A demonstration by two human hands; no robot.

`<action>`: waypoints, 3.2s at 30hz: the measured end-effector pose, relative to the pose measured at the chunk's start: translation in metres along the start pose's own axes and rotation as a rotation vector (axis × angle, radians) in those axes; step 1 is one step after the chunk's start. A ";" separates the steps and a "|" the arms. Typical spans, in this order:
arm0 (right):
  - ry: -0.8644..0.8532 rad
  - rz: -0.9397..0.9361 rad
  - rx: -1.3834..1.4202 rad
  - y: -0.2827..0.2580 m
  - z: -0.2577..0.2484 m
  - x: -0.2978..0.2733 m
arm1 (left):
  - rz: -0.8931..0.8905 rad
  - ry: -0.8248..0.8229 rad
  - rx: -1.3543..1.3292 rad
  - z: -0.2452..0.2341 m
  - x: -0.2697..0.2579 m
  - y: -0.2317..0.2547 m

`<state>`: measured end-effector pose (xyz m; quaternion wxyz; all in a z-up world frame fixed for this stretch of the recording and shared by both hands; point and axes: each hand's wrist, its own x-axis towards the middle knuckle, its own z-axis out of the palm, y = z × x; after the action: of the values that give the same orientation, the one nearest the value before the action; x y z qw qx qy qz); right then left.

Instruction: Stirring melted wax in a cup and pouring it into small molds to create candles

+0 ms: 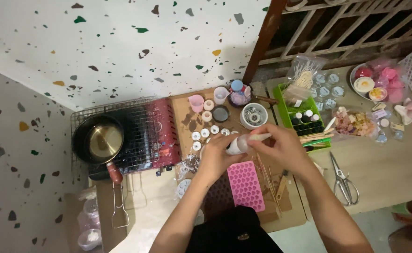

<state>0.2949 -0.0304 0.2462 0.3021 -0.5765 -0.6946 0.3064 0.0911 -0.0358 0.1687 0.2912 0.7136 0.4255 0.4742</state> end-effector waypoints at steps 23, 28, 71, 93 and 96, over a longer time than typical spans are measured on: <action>0.142 0.448 -0.313 0.286 0.099 -0.076 | -0.361 -0.035 -0.036 -0.046 -0.028 -0.044; 0.104 0.532 -0.348 0.322 0.126 -0.084 | -0.324 0.068 0.066 -0.054 -0.036 -0.065; 0.375 0.557 0.892 0.189 0.185 -0.043 | -0.348 -0.434 0.654 -0.045 -0.069 -0.147; 0.312 0.468 0.880 0.193 0.187 -0.035 | -0.278 -0.502 0.801 -0.048 -0.060 -0.136; 0.326 0.481 0.899 0.180 0.182 -0.035 | -0.275 -0.499 0.800 -0.049 -0.058 -0.131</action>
<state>0.2701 -0.0521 -0.0105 0.5445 -0.5734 -0.2872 0.5407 -0.0088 -0.0254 0.0556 0.1471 0.7986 0.5819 0.0452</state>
